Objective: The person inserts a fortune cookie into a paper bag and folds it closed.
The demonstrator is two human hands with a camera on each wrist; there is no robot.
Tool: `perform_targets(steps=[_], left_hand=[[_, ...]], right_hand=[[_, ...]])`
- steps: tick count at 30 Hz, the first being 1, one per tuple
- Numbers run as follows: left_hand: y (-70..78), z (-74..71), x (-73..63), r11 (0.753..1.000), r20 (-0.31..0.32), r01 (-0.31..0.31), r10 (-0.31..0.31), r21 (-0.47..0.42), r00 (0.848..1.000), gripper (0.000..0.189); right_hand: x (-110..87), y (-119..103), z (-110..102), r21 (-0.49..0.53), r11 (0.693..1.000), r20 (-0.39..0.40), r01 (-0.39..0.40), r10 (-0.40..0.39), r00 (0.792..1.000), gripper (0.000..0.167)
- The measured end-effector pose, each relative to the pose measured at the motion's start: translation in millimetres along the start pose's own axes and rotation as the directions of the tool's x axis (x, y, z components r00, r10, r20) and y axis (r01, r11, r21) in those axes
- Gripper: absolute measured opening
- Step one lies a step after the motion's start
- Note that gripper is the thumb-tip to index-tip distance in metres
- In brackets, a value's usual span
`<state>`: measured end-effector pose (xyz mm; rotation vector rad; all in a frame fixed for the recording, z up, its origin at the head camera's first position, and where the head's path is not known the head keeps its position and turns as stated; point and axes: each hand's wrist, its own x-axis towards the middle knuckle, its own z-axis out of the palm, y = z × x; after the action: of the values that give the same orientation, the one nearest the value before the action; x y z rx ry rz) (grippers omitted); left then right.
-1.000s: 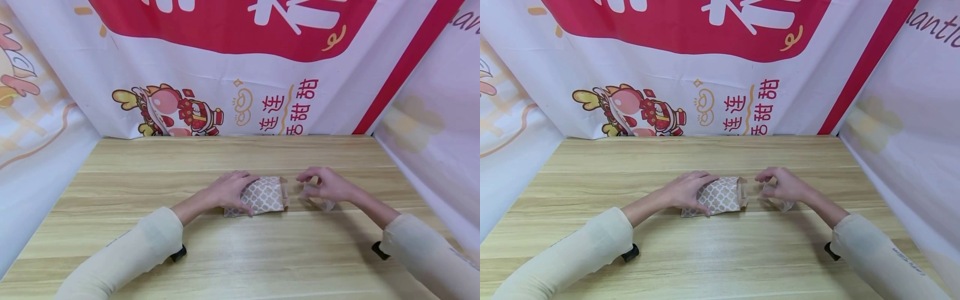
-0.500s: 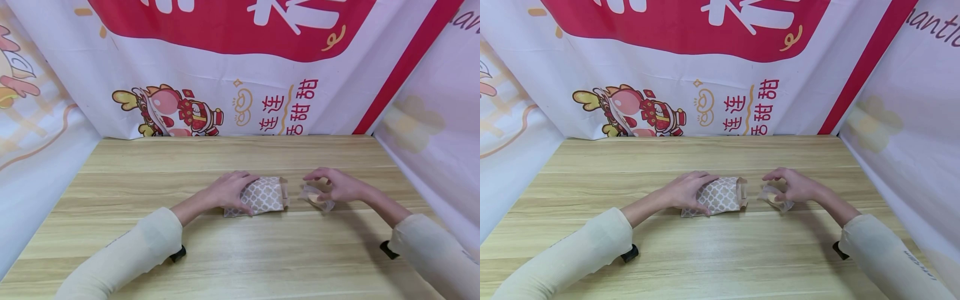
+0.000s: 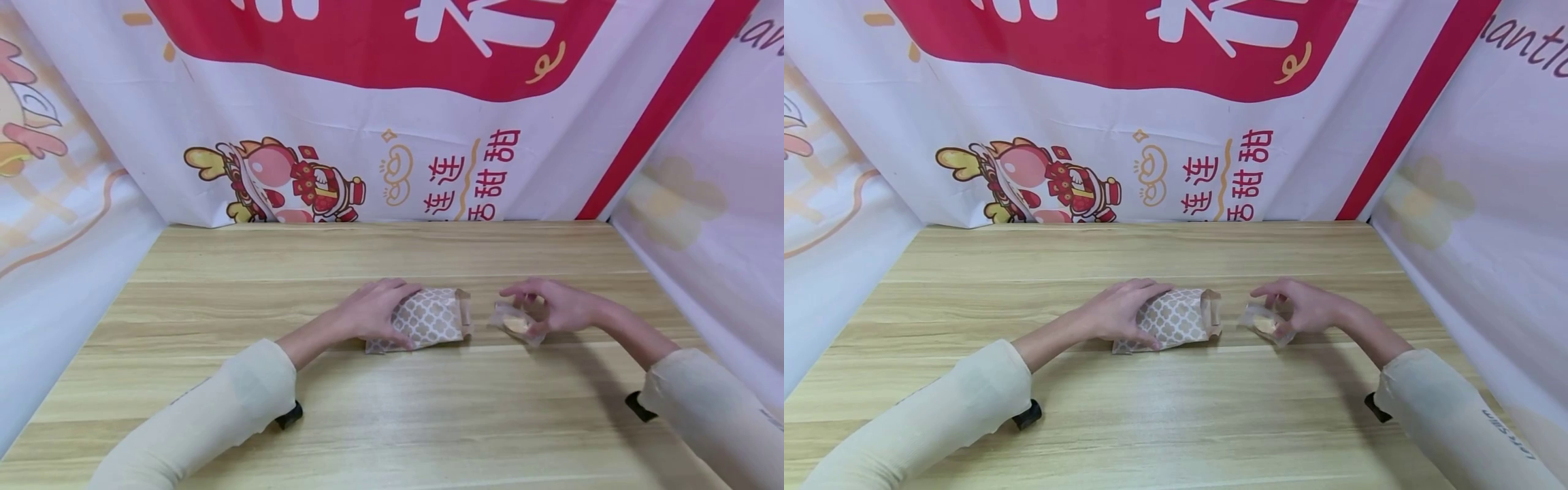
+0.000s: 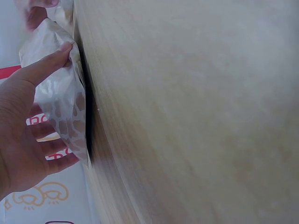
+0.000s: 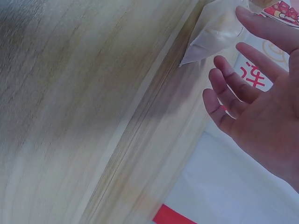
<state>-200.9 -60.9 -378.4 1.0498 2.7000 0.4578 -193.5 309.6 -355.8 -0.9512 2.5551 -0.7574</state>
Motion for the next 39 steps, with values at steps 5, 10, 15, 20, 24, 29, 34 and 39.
perform_targets(steps=[5, 10, 15, 20, 24, 29, 34, 39], left_hand=[[-0.4, 0.0, -0.4, 1.0, -0.013, -0.01, 0.009, -0.017, 1.0, 0.109], [-1.1, -0.1, -0.7, 1.0, -0.023, -0.008, 0.007, -0.026, 1.0, 0.108], [-1.8, -0.6, -0.6, 1.0, -0.028, -0.003, 0.002, -0.015, 1.0, 0.109], [-2.2, -1.6, -1.8, 1.0, -0.02, 0.004, -0.004, -0.008, 1.0, 0.11], [-2.7, -2.0, -3.1, 1.0, -0.01, 0.01, -0.01, -0.011, 1.0, 0.11], [-2.2, -2.4, -3.7, 1.0, -0.01, 0.0, 0.0, -0.013, 1.0, 0.109], [-1.8, -2.3, -3.6, 1.0, -0.01, -0.003, 0.002, -0.009, 1.0, 0.109], [-2.2, -2.1, -2.7, 1.0, -0.006, 0.001, -0.001, -0.01, 1.0, 0.109]], right_hand=[[-0.2, -0.5, -0.1, 0.052, 0.997, 0.048, -0.049, 0.046, 0.998, 0.077], [0.7, -1.6, 0.9, 0.077, 0.994, 0.077, -0.084, 0.078, 0.994, 0.078], [2.2, -2.0, 2.0, 0.102, 0.989, 0.09, -0.104, 0.095, 0.991, 0.079], [3.3, -0.8, 4.2, 0.124, 0.986, 0.087, -0.116, 0.105, 0.991, 0.079], [4.0, 1.1, 6.2, 0.113, 0.986, 0.068, -0.127, 0.12, 0.99, 0.078], [5.8, 1.6, 8.2, 0.091, 0.981, 0.021, -0.173, 0.172, 0.985, 0.073], [6.1, -1.4, 9.5, 0.128, 0.966, 0.005, -0.226, 0.227, 0.974, 0.062], [2.7, -3.4, 4.6, 0.184, 0.953, -0.007, -0.24, 0.245, 0.969, 0.054]])
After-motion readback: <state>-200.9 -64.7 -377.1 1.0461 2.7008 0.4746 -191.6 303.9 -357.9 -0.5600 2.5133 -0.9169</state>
